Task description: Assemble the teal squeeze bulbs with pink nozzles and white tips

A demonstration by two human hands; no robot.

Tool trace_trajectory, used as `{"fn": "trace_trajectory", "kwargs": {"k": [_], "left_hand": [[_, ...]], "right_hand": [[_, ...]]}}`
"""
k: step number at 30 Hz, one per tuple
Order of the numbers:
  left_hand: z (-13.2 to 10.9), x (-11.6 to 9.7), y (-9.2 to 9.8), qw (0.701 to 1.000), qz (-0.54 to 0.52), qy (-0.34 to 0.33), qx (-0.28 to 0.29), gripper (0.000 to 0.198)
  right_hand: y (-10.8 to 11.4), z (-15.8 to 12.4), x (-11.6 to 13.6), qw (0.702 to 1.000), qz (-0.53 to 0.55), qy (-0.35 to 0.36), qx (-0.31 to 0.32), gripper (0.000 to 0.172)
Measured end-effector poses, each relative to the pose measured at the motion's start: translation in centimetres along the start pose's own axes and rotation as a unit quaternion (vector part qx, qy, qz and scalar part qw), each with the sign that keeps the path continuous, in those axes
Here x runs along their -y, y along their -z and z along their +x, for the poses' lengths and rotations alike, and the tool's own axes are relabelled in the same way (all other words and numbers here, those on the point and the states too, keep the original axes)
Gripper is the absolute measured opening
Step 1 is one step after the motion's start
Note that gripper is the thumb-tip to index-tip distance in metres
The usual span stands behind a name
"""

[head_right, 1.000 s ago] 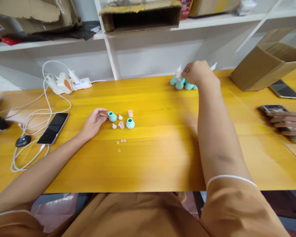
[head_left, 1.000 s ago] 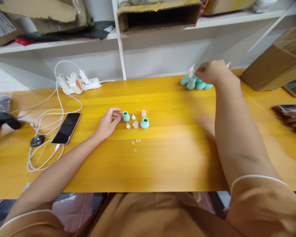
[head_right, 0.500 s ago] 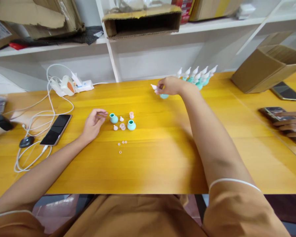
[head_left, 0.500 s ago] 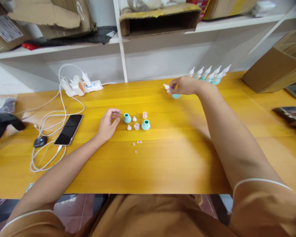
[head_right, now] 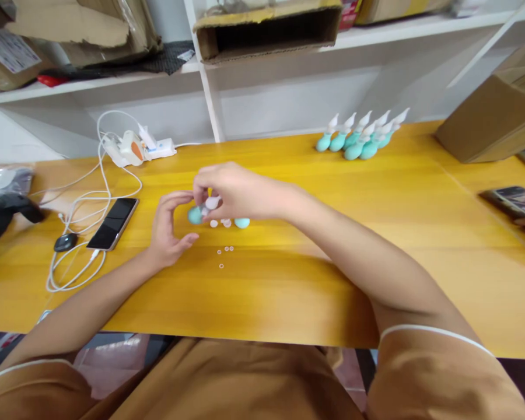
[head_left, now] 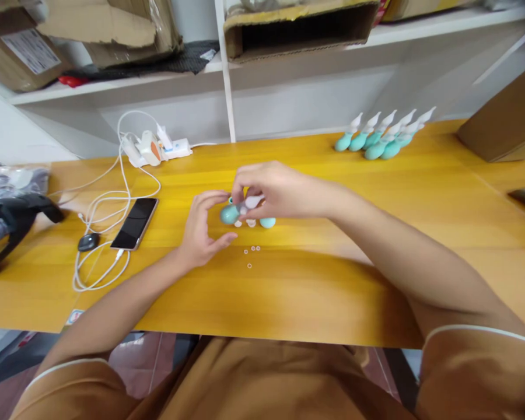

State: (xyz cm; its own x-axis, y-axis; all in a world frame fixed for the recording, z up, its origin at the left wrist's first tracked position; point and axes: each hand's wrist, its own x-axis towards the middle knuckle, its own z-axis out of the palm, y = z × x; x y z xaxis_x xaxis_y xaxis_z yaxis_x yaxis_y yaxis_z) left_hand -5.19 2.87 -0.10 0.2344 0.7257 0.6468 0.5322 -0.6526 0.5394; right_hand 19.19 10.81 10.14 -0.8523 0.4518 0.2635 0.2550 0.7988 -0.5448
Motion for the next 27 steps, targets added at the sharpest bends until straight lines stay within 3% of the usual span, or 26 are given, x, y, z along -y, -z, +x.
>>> {"fn": "trace_trajectory", "kwargs": {"k": [4,7,9,16,19,27], "left_hand": [[-0.9,1.7,-0.7,0.996,-0.085,0.019,0.023,0.065],[-1.0,2.6,-0.8,0.995,-0.081,0.019,0.046,0.064],[-0.7,2.6,-0.6,0.995,-0.061,0.022,0.07,0.062],[0.9,0.9,0.3,0.986,0.055,0.014,0.155,0.055],[1.0,0.5,0.1,0.98,0.09,0.003,0.178,0.049],[0.7,0.3,-0.4,0.97,0.098,-0.011,0.224,0.032]], "right_hand": [[-3.5,0.6,-0.4,0.997,0.026,0.078,0.001,0.008],[-4.5,0.6,-0.9,0.996,0.012,0.082,-0.01,0.011],[-4.1,0.5,-0.9,0.999,-0.016,0.05,0.01,0.014],[0.4,-0.6,-0.1,0.968,-0.064,-0.122,0.209,0.034],[1.1,-0.8,-0.2,0.959,-0.059,-0.119,0.252,0.041],[0.5,-0.4,-0.4,0.938,-0.036,-0.111,0.326,0.034]]}}
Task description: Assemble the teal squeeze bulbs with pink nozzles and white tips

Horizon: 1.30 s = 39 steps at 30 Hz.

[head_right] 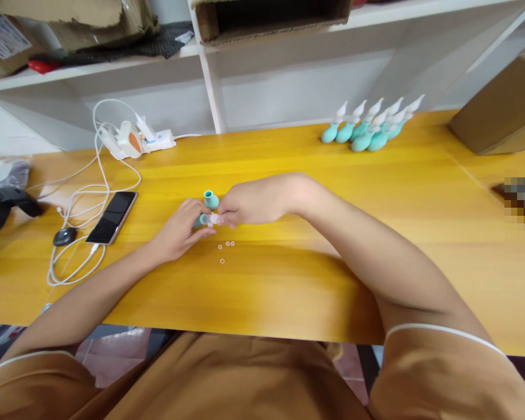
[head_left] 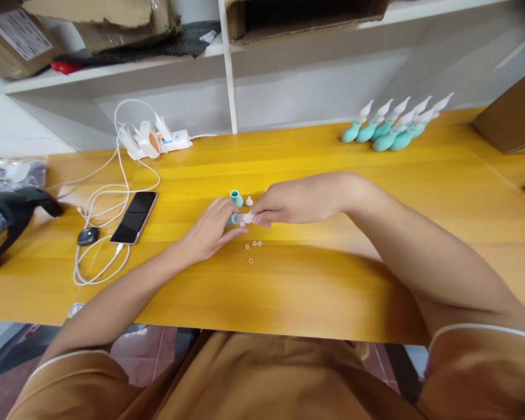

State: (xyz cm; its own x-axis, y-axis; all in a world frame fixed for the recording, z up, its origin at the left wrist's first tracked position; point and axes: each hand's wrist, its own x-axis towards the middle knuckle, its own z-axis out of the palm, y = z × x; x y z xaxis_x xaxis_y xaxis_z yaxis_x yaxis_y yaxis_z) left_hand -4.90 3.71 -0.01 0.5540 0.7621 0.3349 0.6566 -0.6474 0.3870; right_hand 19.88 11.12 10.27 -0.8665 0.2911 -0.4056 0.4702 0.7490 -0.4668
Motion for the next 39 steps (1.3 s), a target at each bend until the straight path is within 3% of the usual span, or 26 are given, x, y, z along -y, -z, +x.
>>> {"fn": "trace_trajectory", "kwargs": {"k": [3,7,11,17,21,23,27,29,33,39], "left_hand": [[0.1,-0.1,-0.1,1.0,0.004,-0.002,0.011,0.03],[0.1,-0.2,-0.3,0.999,0.012,0.003,0.033,0.031],[0.0,-0.1,-0.6,0.999,-0.008,-0.012,0.048,0.04],[0.2,0.0,-1.0,0.998,-0.021,-0.039,0.052,0.04],[0.2,-0.5,-1.5,0.995,-0.023,-0.062,0.081,0.044],[0.2,-0.9,-1.6,0.994,-0.021,-0.064,0.091,0.048],[0.1,-0.8,-1.4,0.994,-0.012,-0.046,0.101,0.05],[0.0,-0.4,-1.2,0.994,-0.001,-0.034,0.1,0.048],[-0.1,0.4,-1.0,0.995,0.035,-0.024,0.092,0.044],[0.0,0.5,-1.5,0.992,0.061,-0.033,0.109,0.04]], "right_hand": [[-0.1,0.1,-0.3,1.0,-0.019,-0.009,0.001,0.032],[-0.2,0.2,-0.9,0.998,-0.046,0.027,0.017,0.018],[-0.1,0.3,-1.1,0.997,-0.033,0.053,0.038,0.02],[0.3,0.4,-1.5,0.993,-0.003,0.08,0.087,0.025],[0.5,0.9,-2.8,0.978,0.047,0.122,0.161,0.029],[0.5,1.3,-3.7,0.967,0.094,0.129,0.198,0.035],[0.7,1.4,-5.0,0.953,0.144,0.105,0.244,0.063],[1.1,0.8,-5.4,0.959,0.136,0.071,0.239,0.07],[1.9,-0.8,-6.1,0.98,0.12,0.012,0.155,0.07],[1.5,-0.4,-6.5,0.988,0.114,0.02,0.1,0.055]]}}
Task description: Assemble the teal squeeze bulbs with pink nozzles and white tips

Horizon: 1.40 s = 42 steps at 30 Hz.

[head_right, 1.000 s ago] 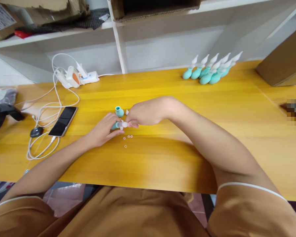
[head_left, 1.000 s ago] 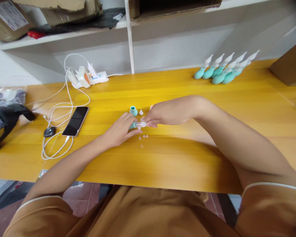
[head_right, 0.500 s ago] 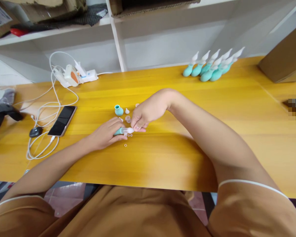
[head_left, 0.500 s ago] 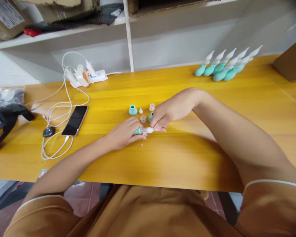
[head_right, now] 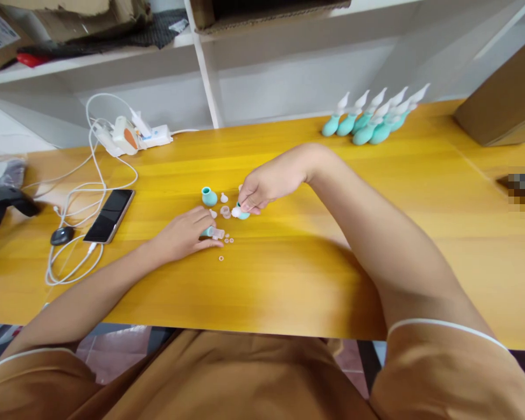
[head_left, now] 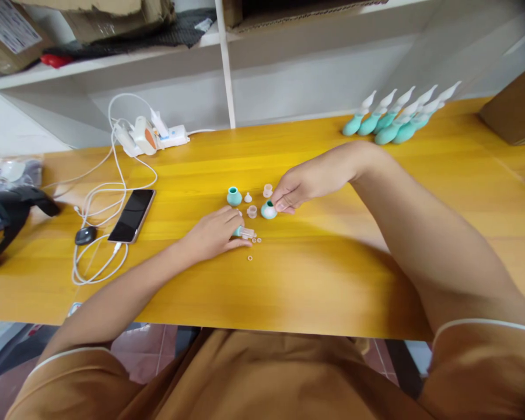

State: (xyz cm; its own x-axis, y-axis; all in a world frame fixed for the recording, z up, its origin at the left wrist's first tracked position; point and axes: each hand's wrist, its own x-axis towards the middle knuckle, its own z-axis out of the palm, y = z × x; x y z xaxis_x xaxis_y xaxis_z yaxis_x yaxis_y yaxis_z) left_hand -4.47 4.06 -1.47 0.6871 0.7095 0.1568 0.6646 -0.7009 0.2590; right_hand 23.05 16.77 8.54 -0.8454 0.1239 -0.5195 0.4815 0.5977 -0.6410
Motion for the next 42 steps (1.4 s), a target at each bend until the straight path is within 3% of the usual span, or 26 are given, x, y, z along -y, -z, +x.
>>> {"fn": "trace_trajectory", "kwargs": {"k": [4,10,17,25,28,31,35,38,42], "left_hand": [[0.1,0.0,0.0,0.999,-0.045,0.015,-0.021,0.042],[-0.2,-1.2,0.3,0.961,-0.209,0.064,-0.169,0.04],[-0.2,-1.7,0.4,0.945,-0.296,0.012,-0.14,0.022],[-0.1,-2.1,0.4,0.939,-0.301,0.038,-0.161,0.012],[-0.1,-2.2,0.4,0.941,-0.295,0.048,-0.16,0.012],[-0.1,-2.0,0.6,0.95,-0.268,0.057,-0.148,0.011],[-0.2,-1.2,0.9,0.981,-0.165,0.066,-0.083,0.005],[-0.2,-0.4,1.1,0.991,-0.11,0.074,-0.032,0.004],[-0.2,0.0,1.2,0.991,-0.101,0.082,-0.017,0.005]], "right_hand": [[-0.3,0.8,0.7,1.0,-0.03,-0.002,-0.004,0.049],[-1.0,1.5,3.0,0.997,-0.04,0.061,0.028,0.036],[-2.0,1.9,4.8,0.992,-0.088,0.071,0.054,0.03],[-1.7,2.2,4.0,0.994,-0.063,0.075,0.055,0.032],[-1.4,1.7,3.7,0.995,-0.033,0.078,0.047,0.04],[-0.9,0.9,3.0,0.999,-0.005,0.043,0.005,0.053],[0.0,0.7,1.3,0.991,-0.034,-0.029,-0.126,0.054],[0.3,2.0,-0.2,0.963,-0.102,-0.089,-0.234,0.047],[-0.1,4.7,-1.6,0.923,-0.161,-0.132,-0.325,0.04]]}}
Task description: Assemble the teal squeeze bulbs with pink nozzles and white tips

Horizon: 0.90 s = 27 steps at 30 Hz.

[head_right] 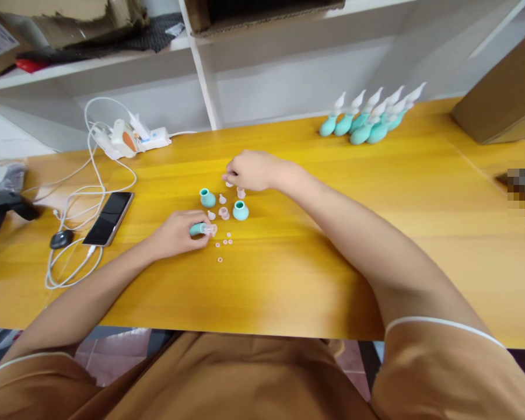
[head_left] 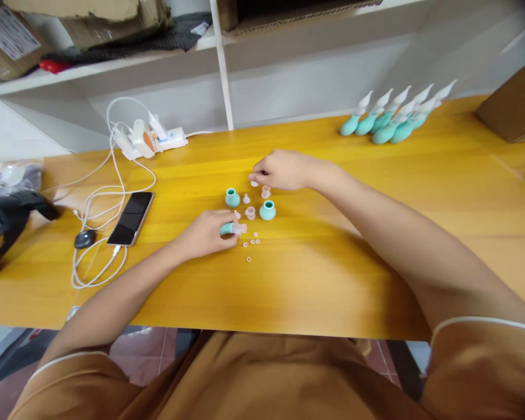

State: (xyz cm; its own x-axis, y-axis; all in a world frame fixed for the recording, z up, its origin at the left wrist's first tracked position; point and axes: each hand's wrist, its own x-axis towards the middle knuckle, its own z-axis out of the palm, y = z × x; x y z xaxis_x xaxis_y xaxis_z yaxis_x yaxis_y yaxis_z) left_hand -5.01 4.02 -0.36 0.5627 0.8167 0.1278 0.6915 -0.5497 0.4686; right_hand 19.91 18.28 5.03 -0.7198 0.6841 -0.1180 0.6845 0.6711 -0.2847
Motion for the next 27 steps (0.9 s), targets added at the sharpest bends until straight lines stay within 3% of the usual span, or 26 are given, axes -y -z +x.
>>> {"fn": "trace_trajectory", "kwargs": {"k": [5,16,27], "left_hand": [[0.0,-0.1,0.3,1.0,-0.018,0.006,-0.006,0.006],[0.3,-0.1,0.6,0.996,-0.081,0.029,-0.025,0.015],[0.1,0.1,0.3,0.997,-0.068,0.023,-0.034,0.022]], "right_hand": [[-2.0,1.0,0.7,0.998,-0.024,-0.009,-0.056,0.043],[-1.9,0.8,0.4,0.997,-0.052,-0.062,-0.019,0.043],[-1.1,0.4,-0.2,0.988,-0.112,-0.1,0.031,0.047]]}}
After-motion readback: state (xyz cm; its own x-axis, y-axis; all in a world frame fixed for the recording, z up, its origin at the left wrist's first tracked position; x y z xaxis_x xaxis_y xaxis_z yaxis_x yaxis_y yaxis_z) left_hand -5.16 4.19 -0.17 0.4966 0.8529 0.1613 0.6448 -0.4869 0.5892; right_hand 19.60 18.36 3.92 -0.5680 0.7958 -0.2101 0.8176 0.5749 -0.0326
